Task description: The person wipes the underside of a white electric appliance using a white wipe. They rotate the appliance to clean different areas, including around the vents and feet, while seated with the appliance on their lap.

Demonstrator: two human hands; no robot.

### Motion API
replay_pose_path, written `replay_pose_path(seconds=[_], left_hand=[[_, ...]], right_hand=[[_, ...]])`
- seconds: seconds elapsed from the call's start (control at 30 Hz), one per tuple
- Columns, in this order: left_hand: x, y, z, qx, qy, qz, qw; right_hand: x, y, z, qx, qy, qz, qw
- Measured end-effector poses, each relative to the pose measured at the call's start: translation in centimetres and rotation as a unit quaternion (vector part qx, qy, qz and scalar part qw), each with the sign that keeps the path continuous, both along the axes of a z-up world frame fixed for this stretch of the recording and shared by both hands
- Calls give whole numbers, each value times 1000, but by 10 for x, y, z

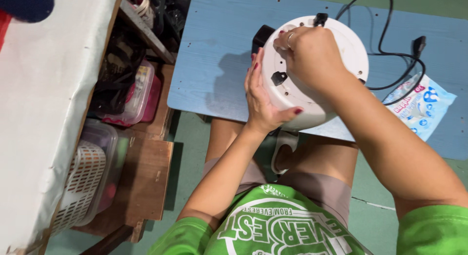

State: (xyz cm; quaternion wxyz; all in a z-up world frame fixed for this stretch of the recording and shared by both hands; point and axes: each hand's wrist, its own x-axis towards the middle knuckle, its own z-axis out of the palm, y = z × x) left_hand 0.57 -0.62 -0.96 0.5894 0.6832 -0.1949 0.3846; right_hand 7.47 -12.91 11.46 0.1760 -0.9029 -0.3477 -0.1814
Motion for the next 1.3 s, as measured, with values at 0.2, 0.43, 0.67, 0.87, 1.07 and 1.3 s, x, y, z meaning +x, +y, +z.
replay_pose_path(seconds=[0.2, 0.43, 0.67, 0.87, 1.07, 1.3], left_hand=[[-3, 1, 4, -10, -16, -19, 1000], [-9, -2, -2, 28, 9, 82, 996], [-22, -12, -27, -8, 78, 59, 995], [-19, -6, -36, -17, 81, 30, 996], [-21, 26, -48, 27, 140, -5, 990], [-14, 64, -24, -109, 155, -66, 980]], right_hand=[[1, -15, 28, -11, 185, 134, 973], [32, 5, 12, 129, 110, 55, 984], [16, 27, 8, -57, 282, 249, 925], [9, 26, 24, 32, 251, 96, 963], [-27, 22, 43, -1, 301, 142, 943], [-70, 16, 12, -21, -28, 146, 989]])
